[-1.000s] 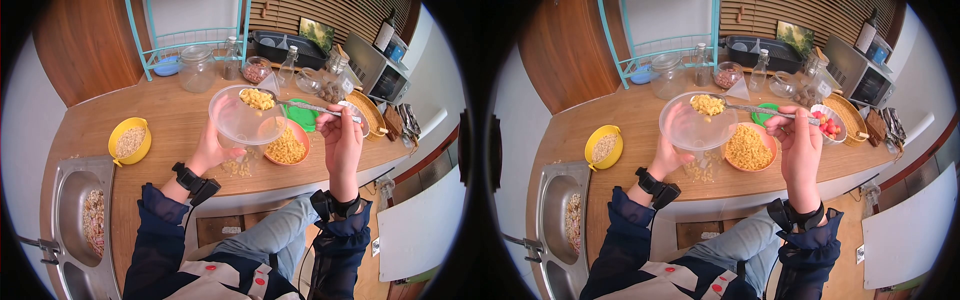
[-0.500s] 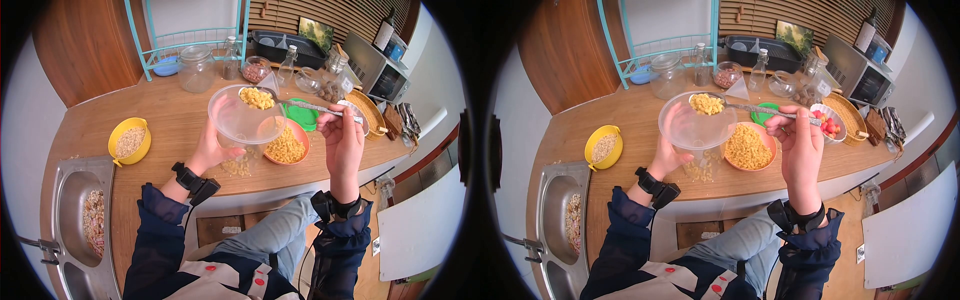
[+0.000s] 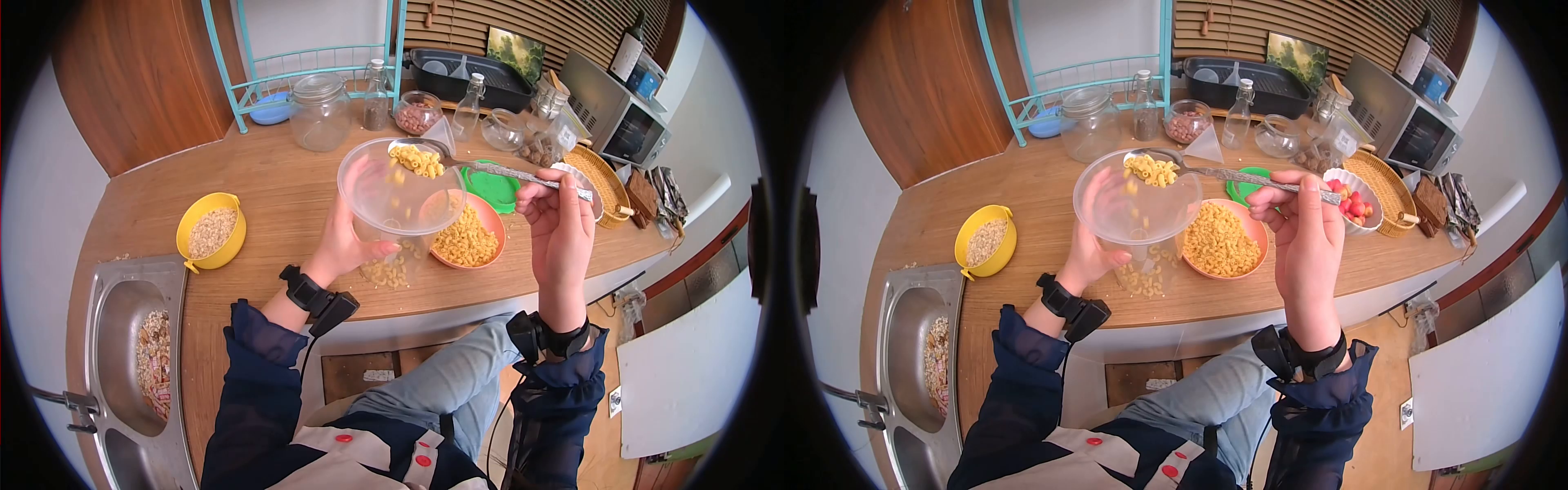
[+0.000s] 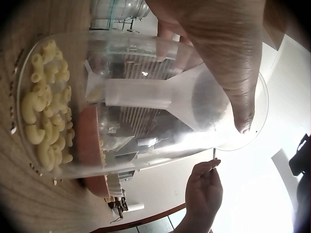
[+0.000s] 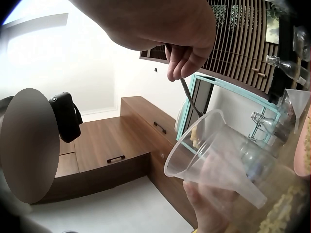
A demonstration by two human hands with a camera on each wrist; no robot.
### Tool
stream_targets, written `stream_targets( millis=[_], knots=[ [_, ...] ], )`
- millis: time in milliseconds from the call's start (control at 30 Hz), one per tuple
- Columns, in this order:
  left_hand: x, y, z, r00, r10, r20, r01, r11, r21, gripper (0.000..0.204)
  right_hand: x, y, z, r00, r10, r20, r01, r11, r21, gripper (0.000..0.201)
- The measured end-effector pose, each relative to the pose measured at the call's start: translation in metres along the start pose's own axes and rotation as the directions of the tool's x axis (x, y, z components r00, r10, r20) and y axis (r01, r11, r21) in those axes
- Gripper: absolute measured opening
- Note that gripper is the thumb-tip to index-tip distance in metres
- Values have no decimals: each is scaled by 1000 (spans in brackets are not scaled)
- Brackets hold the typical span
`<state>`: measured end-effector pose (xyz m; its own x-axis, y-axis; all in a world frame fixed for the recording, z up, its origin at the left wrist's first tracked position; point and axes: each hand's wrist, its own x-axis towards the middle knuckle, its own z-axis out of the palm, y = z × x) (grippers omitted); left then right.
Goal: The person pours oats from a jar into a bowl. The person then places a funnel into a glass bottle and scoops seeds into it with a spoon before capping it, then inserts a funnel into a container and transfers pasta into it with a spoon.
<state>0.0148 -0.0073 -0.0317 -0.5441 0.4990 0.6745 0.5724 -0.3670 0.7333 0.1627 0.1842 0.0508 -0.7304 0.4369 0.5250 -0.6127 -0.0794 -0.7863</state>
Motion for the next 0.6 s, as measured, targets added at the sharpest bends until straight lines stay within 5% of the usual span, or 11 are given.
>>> stream_targets(
  millis=[600],
  knots=[
    [-1, -1, -1, 1000, -15, 5, 15, 1000, 5, 112, -2, 1, 0, 1000, -6, 12, 6, 1000, -8, 33]
  ],
)
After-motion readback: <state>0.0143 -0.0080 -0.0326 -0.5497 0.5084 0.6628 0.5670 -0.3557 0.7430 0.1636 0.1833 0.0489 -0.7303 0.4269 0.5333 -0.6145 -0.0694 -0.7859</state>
